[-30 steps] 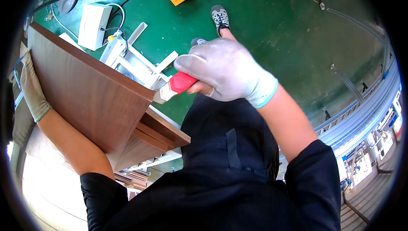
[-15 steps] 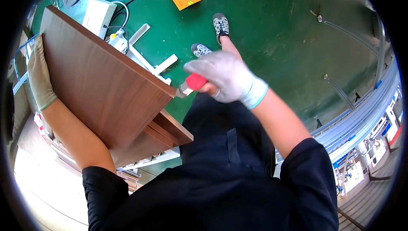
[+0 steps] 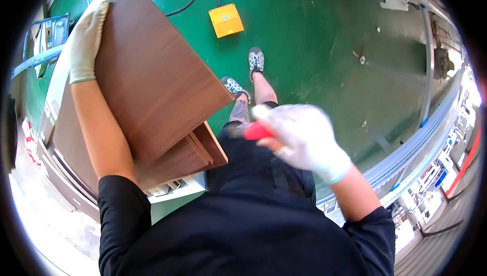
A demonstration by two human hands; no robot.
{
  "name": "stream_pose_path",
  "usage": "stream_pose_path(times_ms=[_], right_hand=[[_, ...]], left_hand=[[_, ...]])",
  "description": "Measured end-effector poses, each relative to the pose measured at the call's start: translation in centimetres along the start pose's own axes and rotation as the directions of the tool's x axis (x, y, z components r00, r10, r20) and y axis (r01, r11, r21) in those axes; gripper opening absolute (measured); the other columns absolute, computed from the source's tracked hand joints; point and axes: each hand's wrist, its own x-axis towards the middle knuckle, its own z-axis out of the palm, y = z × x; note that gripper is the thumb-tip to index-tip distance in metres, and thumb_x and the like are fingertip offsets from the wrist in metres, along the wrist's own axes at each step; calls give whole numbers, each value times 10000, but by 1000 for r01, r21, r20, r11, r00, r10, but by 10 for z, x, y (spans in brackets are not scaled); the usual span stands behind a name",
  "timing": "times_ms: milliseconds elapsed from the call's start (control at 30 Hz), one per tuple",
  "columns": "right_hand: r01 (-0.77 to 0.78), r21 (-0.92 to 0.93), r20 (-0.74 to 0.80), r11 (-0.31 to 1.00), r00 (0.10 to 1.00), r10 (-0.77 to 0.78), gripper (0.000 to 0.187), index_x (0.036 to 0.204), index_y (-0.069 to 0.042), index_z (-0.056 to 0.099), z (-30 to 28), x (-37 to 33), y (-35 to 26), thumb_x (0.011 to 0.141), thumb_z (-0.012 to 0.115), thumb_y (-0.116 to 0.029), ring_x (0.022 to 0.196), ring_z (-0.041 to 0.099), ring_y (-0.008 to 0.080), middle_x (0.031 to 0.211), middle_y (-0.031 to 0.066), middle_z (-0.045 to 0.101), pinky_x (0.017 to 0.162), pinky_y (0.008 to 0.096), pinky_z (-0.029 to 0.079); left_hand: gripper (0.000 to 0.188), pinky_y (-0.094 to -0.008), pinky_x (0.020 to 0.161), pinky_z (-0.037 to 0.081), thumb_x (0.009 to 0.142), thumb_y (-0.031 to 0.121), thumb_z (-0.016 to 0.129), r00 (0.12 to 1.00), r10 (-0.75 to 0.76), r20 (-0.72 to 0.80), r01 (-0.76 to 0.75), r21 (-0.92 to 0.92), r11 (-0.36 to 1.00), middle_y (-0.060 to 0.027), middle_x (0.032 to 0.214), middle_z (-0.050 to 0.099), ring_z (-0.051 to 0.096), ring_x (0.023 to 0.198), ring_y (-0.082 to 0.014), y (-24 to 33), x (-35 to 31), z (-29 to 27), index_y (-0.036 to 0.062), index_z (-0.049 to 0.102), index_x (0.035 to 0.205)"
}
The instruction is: The person carries a stack of wood panels to a workspace, and uses a utility knife to trim and peel away excess material from the edges of the panels by hand.
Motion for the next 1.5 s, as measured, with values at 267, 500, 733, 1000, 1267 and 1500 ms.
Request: stream_pose_path(times_ms=[267, 500, 733, 1000, 1267, 1500], right_hand=[[381, -139, 293, 914, 898, -329, 380, 1182, -75, 638, 66, 132, -100, 828, 716, -188, 870, 693, 257, 866, 53, 658, 837, 430, 539], [65, 105, -239, 992, 970, -38, 188, 1017, -78, 728, 33, 102, -56, 860, 745, -180, 973, 708, 335, 972, 135, 736, 837, 445, 567], [-869, 456, 664, 190, 475, 577, 575, 763, -71, 618, 39, 72, 10, 1022, 575, -583, 464, 516, 94, 594, 10, 542, 419, 252, 390], [-961, 276, 916, -9, 260, 305, 573, 821, -54, 623, 32, 98, 51, 1003, 598, -597, 471, 509, 102, 610, -2, 534, 414, 240, 375], [-969, -59, 994, -240, -78, 74, 521, 853, -78, 618, 18, 119, 56, 1023, 588, -569, 492, 399, 46, 621, -68, 458, 424, 215, 293], [-867, 133, 991, -481, 105, 84, 375, 855, -101, 566, 24, 112, 56, 1067, 594, -410, 490, 331, 36, 645, -74, 425, 427, 211, 237]], left_hand=[[726, -461, 925, 526, 961, 737, 461, 989, -146, -17, 147, 148, 978, -192, 1056, 747, 700, 1023, -379, 37, -1, -9, 93, 775, 1073], [762, -438, 974, 528, 955, 768, 419, 966, -257, 26, 247, 204, 947, -142, 1136, 758, 699, 1100, -342, 42, -6, -17, 128, 772, 1166], [736, -438, 980, 512, 948, 773, 432, 941, -333, 61, 318, 183, 930, -154, 1131, 755, 697, 1087, -347, 57, -2, -19, 164, 774, 1179], [618, -432, 924, 534, 947, 686, 513, 915, -376, -146, 401, 235, 885, -143, 1027, 766, 716, 989, -343, 58, -3, -2, 165, 789, 1131], [692, -427, 821, 549, 933, 759, 504, 860, -492, -135, 509, 174, 843, -158, 890, 752, 724, 871, -340, 62, -3, 0, 143, 808, 1022], [512, -407, 809, 553, 1002, 512, 583, 886, -457, -81, 464, 124, 877, -187, 918, 754, 731, 870, -339, 87, 8, -13, 47, 797, 992]])
